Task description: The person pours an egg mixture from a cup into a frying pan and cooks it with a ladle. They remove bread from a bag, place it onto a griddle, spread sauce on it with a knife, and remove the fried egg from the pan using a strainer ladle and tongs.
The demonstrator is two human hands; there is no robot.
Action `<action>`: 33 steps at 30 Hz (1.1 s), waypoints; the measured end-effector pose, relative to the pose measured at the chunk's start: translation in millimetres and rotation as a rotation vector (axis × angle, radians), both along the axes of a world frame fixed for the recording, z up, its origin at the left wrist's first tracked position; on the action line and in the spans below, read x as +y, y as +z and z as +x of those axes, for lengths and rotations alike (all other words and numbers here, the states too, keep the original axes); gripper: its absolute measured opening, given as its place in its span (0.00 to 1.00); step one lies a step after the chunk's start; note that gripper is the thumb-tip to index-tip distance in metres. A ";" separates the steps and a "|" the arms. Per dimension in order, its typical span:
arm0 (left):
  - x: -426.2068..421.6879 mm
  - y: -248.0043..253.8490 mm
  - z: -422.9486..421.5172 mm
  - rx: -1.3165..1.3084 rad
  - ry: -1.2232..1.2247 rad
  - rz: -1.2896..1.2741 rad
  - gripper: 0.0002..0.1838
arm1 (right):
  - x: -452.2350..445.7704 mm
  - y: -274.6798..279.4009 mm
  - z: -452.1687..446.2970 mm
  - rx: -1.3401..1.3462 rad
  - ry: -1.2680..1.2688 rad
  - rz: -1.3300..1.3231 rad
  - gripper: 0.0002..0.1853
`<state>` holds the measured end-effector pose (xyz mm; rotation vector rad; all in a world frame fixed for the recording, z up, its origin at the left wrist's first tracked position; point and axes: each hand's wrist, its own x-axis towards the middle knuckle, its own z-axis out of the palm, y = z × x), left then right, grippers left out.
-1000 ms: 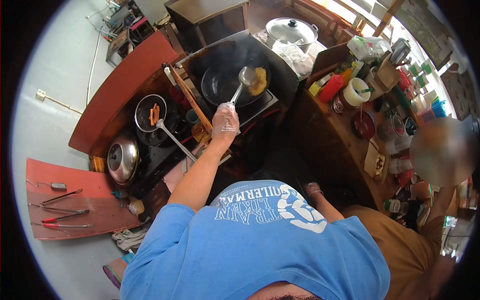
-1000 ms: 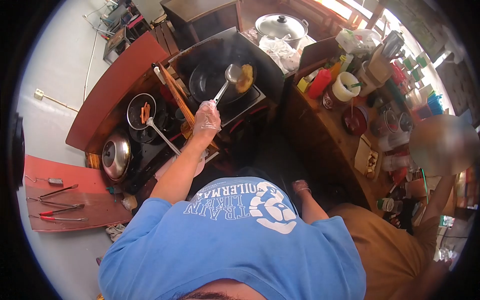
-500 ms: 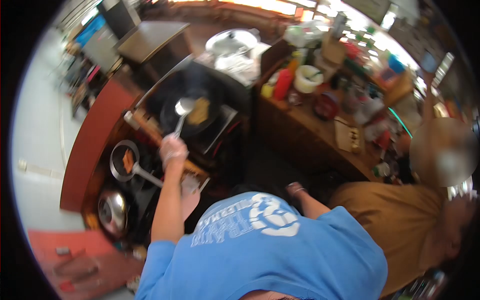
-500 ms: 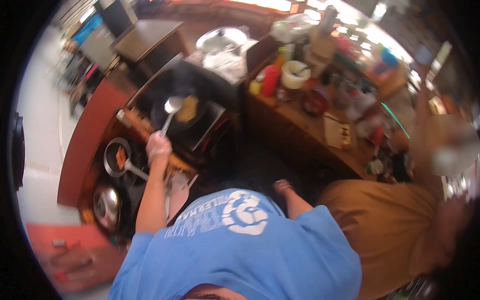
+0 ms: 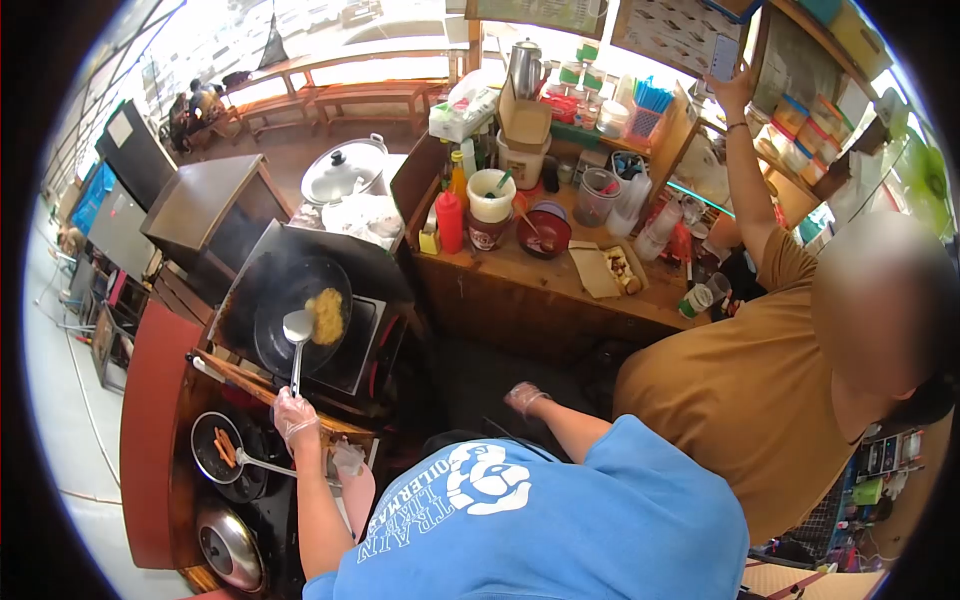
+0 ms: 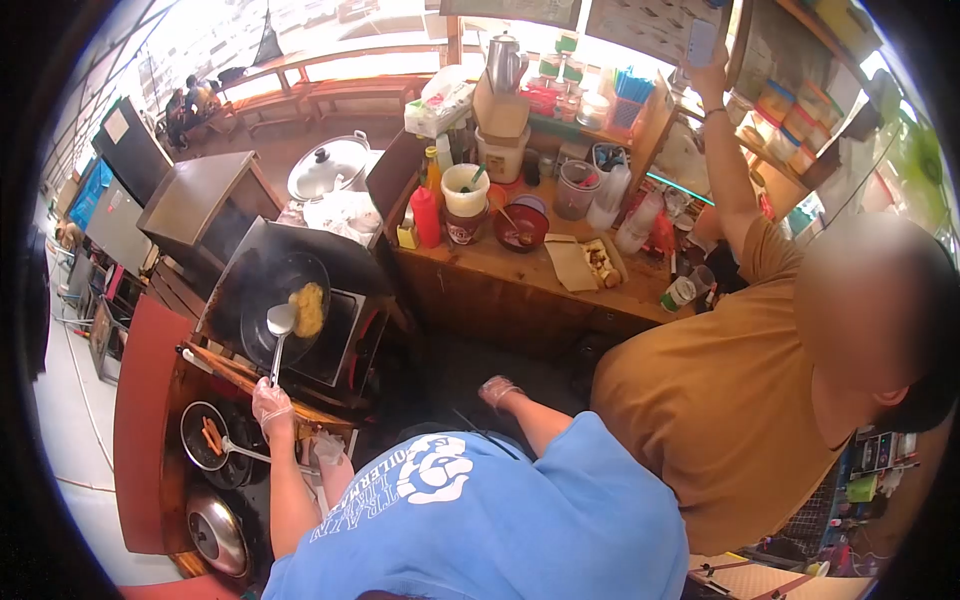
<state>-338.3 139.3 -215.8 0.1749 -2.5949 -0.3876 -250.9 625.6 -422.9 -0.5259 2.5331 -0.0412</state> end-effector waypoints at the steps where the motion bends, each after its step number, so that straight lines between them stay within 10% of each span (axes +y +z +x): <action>1: 2.7 2.8 1.8 -0.031 0.008 -0.016 0.13 | -5.3 2.8 -4.5 -0.002 0.003 -0.017 0.11; 10: 32.0 27.5 14.5 -0.104 0.013 0.072 0.13 | -41.1 28.3 -36.7 0.026 0.010 -0.095 0.12; 12: 18.9 16.8 16.9 -0.053 0.055 -0.107 0.12 | -52.2 46.6 -42.8 -0.075 -0.308 -0.197 0.13; 13: 18.7 23.5 20.7 -0.078 0.071 -0.115 0.13 | -50.6 21.6 -54.8 -0.002 0.058 -0.107 0.14; 15: 27.4 42.7 21.4 -0.124 0.122 -0.137 0.14 | -59.5 11.2 -71.3 -0.010 -0.032 -0.087 0.15; 16: 24.9 46.3 22.3 -0.146 0.152 -0.152 0.14 | -66.0 23.4 -74.5 -0.116 -0.463 -0.270 0.16; 20: 13.0 48.4 22.9 0.014 0.127 -0.166 0.11 | -82.6 -8.2 -126.0 0.150 0.232 -0.019 0.14; 26: 10.7 53.4 32.7 0.028 0.195 -0.197 0.08 | -149.2 39.6 -178.0 0.248 0.439 0.012 0.12; 30: 10.0 51.6 39.8 -0.022 0.224 -0.160 0.09 | -191.6 54.0 -194.1 -0.018 -0.288 -0.434 0.16; 33: 12.5 53.3 42.1 -0.056 0.248 -0.156 0.09 | -218.4 42.4 -201.9 0.051 -0.348 -0.556 0.18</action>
